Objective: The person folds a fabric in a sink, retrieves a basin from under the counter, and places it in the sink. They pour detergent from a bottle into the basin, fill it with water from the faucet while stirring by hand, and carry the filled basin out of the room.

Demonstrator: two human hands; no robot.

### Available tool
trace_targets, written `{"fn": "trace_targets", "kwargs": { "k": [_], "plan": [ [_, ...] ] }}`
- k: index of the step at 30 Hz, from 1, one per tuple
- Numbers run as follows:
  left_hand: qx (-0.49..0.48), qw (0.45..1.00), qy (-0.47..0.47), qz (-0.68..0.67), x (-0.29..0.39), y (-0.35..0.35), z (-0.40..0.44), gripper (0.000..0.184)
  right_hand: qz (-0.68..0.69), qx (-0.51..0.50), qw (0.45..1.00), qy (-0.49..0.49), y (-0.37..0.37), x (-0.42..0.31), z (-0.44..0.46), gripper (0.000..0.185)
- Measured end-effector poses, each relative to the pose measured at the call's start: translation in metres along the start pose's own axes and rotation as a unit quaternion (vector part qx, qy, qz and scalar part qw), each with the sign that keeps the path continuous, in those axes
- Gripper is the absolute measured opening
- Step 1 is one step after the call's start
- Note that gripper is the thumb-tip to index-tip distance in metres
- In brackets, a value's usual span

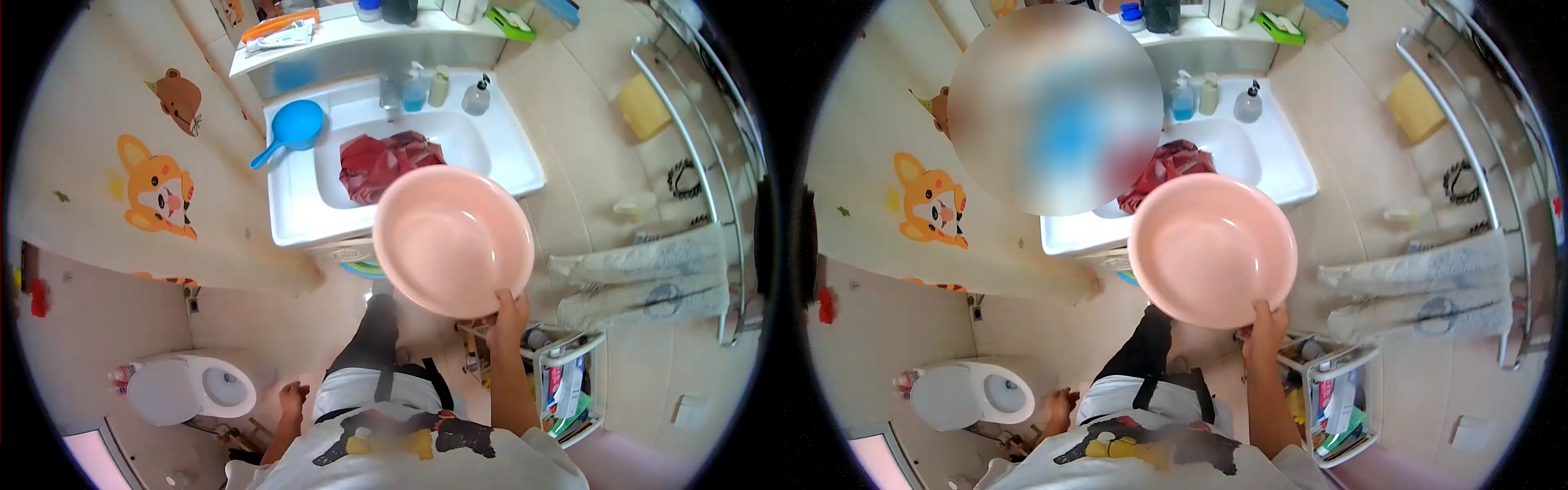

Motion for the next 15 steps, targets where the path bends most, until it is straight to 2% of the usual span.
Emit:
{"fn": "trace_targets", "kwargs": {
  "k": [3,6,8,10,11,15],
  "plan": [
    [-0.073,0.984,0.161,-0.032,0.1,0.091,0.015,0.031,-0.015,-0.052,0.998,-0.026,0.071,-0.036,0.051,0.024],
    [-0.137,0.954,0.265,-0.022,0.263,0.194,-0.017,0.04,-0.067,-0.073,0.995,-0.012,0.137,-0.039,0.107,0.024],
    [-0.215,0.944,0.249,-0.009,0.349,0.248,-0.026,0.049,-0.093,-0.075,0.993,-0.009,0.176,-0.025,0.138,0.024],
    [-0.268,0.944,0.191,-0.03,0.412,0.303,-0.02,0.057,-0.147,-0.1,0.984,-0.014,0.204,-0.014,0.166,0.023],
    [-0.31,0.937,0.16,0.002,0.432,0.329,-0.006,0.065,-0.142,-0.109,0.984,-0.014,0.217,-0.007,0.18,0.023],
    [-0.291,0.934,0.182,0.096,0.462,0.406,0.059,0.056,-0.143,-0.147,0.979,-0.021,0.235,0.045,0.243,0.023]
  ]
}}
Point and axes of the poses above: each hand's wrist, its own z-axis towards the middle knuckle, its own y-axis out of the palm, x = y × z, the point moved 5 cm from there along z, towards the middle knuckle, and after that the axes turned 5 degrees about -z, right-handed, at the moved point
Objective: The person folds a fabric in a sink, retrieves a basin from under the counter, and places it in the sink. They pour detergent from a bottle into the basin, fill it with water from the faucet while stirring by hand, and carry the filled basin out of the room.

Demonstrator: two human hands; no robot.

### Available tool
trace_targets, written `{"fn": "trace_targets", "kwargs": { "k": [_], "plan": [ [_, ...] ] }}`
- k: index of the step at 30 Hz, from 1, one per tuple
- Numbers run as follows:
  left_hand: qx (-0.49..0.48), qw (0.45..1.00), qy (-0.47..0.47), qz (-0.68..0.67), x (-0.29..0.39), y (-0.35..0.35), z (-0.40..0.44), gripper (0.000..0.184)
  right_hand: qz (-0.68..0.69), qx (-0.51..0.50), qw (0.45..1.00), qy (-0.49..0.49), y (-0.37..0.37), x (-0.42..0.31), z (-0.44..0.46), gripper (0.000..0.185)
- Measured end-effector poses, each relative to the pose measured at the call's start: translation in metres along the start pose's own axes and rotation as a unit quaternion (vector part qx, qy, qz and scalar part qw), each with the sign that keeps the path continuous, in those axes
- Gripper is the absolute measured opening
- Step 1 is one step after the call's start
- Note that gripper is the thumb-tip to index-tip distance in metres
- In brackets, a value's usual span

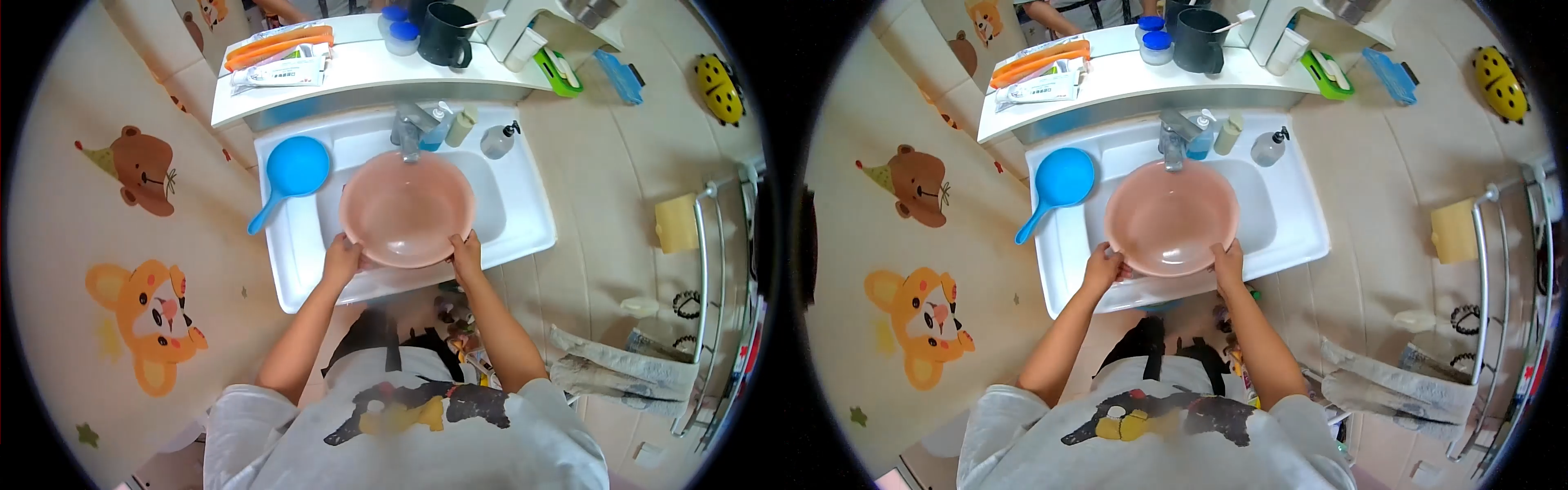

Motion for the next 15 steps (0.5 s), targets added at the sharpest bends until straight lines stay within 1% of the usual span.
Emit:
{"fn": "trace_targets", "kwargs": {
  "k": [2,3,6,7,10,13,15],
  "plan": [
    [-0.014,1.0,0.017,0.01,-0.014,0.008,0.024,0.05,-0.015,0.002,1.0,0.006,-0.003,0.017,0.024,0.024],
    [-0.021,0.999,0.027,0.014,-0.016,0.013,0.032,0.047,-0.062,0.006,0.998,0.029,-0.004,0.023,0.031,0.03],
    [-0.024,0.999,0.027,0.009,-0.039,0.021,0.045,0.039,-0.222,0.004,0.971,0.093,-0.012,0.041,0.046,0.036],
    [-0.007,0.999,0.045,-0.002,-0.046,0.022,0.048,0.032,-0.254,-0.013,0.961,0.113,-0.013,0.045,0.049,0.038],
    [0.012,0.997,0.035,0.061,-0.058,0.021,0.055,0.027,-0.356,0.008,0.931,0.08,-0.011,0.056,0.058,0.038],
    [0.05,0.98,0.069,0.18,-0.062,0.022,0.06,0.023,-0.376,0.012,0.924,0.071,-0.01,0.066,0.069,0.044],
    [0.062,0.979,0.071,0.181,-0.07,0.022,0.065,0.024,-0.374,-0.079,0.92,0.09,-0.007,0.068,0.073,0.043]
  ]
}}
Point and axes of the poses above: each hand's wrist, its own z-axis towards the middle knuckle, its own y-axis out of the palm, x = y × z, the point moved 5 cm from there along z, towards the middle knuckle, and after that the axes turned 5 degrees about -z, right-handed, at the moved point
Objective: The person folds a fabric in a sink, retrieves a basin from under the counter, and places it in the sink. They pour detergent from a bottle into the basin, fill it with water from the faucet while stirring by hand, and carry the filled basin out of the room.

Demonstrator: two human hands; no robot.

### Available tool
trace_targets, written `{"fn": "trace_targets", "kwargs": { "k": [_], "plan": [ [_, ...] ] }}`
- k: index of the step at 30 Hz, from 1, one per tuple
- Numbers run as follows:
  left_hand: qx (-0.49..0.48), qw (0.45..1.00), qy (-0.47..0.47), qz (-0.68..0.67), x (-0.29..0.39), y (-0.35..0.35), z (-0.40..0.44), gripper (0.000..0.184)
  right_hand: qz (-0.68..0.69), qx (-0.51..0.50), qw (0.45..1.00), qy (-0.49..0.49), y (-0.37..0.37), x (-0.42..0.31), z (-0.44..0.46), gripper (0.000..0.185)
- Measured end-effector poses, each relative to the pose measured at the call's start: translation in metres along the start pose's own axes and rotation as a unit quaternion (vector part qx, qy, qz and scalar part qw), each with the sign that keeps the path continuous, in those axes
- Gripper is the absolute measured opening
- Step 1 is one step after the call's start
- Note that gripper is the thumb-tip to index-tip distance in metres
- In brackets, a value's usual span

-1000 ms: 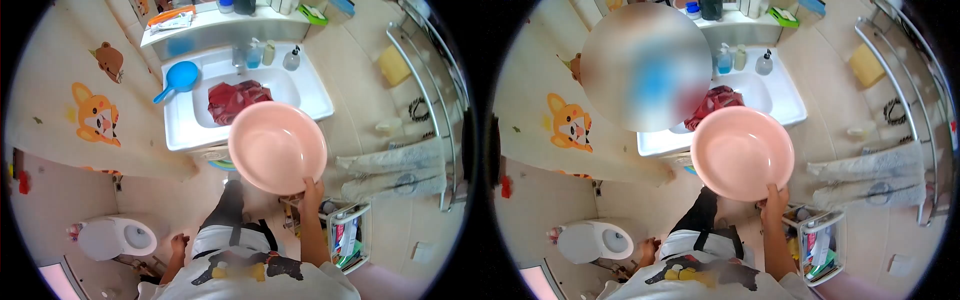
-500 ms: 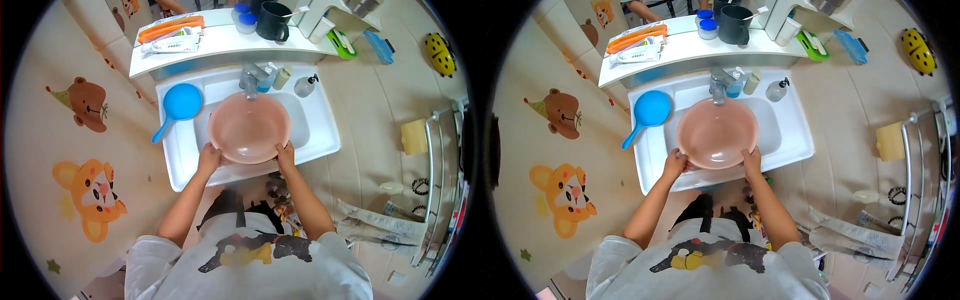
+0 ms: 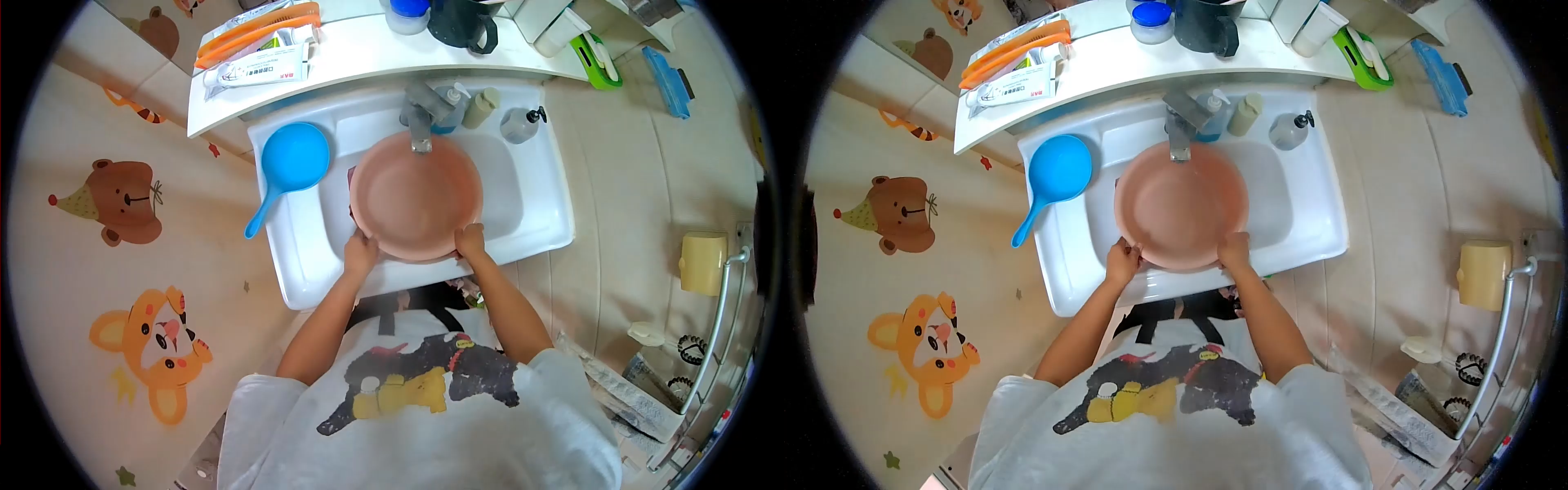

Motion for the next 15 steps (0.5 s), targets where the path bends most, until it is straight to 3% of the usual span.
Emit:
{"fn": "trace_targets", "kwargs": {
  "k": [5,6,8,10,12,13,15],
  "plan": [
    [-0.037,0.993,-0.044,-0.104,0.011,-0.004,-0.011,0.03,-0.146,-0.207,0.966,0.061,-0.013,0.013,0.032,0.042],
    [-0.032,0.993,-0.051,-0.106,0.021,-0.009,-0.017,0.029,-0.203,-0.219,0.953,0.044,-0.049,-0.036,0.002,0.041],
    [-0.019,0.991,-0.069,-0.111,0.037,-0.021,-0.039,0.028,-0.348,-0.117,0.913,-0.178,-0.075,-0.056,0.031,0.045],
    [0.04,0.99,-0.027,-0.132,0.024,-0.03,-0.057,0.028,-0.269,0.022,0.914,-0.303,-0.087,-0.07,0.083,0.051],
    [0.091,0.983,-0.022,-0.159,0.015,-0.038,-0.078,0.032,0.011,-0.019,0.986,-0.166,-0.105,-0.146,0.076,0.053],
    [0.109,0.978,-0.04,-0.176,0.016,-0.043,-0.093,0.034,0.142,-0.077,0.982,-0.1,-0.108,-0.187,0.054,0.054],
    [0.149,0.962,-0.066,-0.22,0.02,-0.052,-0.122,0.044,0.218,-0.097,0.968,-0.084,-0.099,-0.224,0.064,0.056]
  ]
}}
Point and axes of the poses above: each hand's wrist, its own z-axis towards the middle knuckle, its own y-axis out of the palm, x = y × z, the point moved 5 cm from there along z, towards the middle knuckle, and after that the axes turned 5 degrees about -z, right-handed, at the moved point
